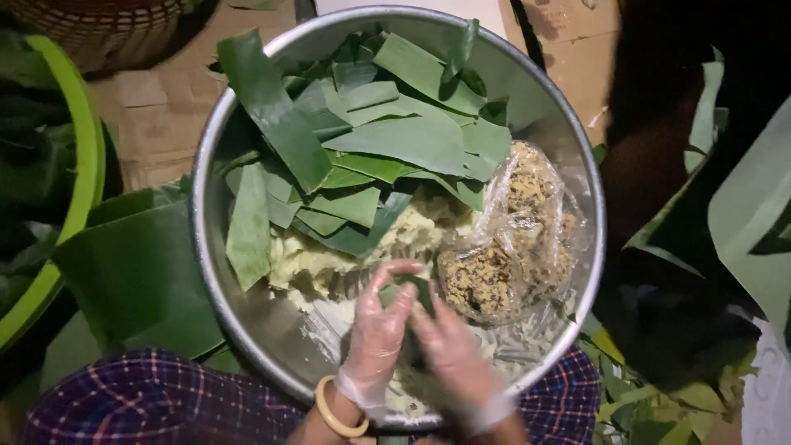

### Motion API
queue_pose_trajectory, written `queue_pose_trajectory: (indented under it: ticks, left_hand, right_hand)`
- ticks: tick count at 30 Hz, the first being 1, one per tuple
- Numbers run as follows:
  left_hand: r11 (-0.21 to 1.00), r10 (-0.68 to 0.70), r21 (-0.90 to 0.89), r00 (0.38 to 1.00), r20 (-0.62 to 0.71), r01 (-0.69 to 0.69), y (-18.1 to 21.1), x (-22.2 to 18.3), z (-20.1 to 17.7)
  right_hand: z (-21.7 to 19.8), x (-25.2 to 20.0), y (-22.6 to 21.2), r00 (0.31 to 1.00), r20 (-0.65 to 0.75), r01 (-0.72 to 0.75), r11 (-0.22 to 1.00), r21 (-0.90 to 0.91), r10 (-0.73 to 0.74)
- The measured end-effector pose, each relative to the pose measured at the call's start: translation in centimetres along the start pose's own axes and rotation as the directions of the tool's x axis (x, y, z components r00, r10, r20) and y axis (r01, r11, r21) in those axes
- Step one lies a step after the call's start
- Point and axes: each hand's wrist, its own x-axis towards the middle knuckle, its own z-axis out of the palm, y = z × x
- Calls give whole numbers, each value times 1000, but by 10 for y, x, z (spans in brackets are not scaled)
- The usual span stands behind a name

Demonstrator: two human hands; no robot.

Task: Wrapping dough and filling in banana leaves to prepare food items

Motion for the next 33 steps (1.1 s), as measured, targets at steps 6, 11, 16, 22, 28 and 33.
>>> queue_pose_trajectory:
  ticks: [6, 11, 16, 22, 28, 33]
  left_hand:
    - [887, -401, -298, 908, -119, 353, 19, 3, -8]
    - [900, -431, -101, 899, -76, 424, -7, 0, -17]
    - [917, -376, -15, 851, -366, 398, 8, 0, -16]
    - [922, -372, -126, 928, -20, 367, 6, -6, -24]
    - [877, -352, -444, 875, -333, 184, -4, -7, -35]
    - [995, -44, -99, 834, -551, -13, 98, -22, -50]
  right_hand:
    - [4, 21, -48, 989, -93, -40, 822, 568, 112]
    - [10, 8, -16, 947, 72, -314, 861, 400, 312]
    - [50, 5, -11, 942, -253, -156, 954, 256, 222]
    - [9, 1, 3, 952, 258, -297, 720, 627, 167]
    - [98, -11, 39, 974, -194, -131, 990, -43, 120]
    - [45, -2, 0, 998, 49, 26, 986, 163, -34]
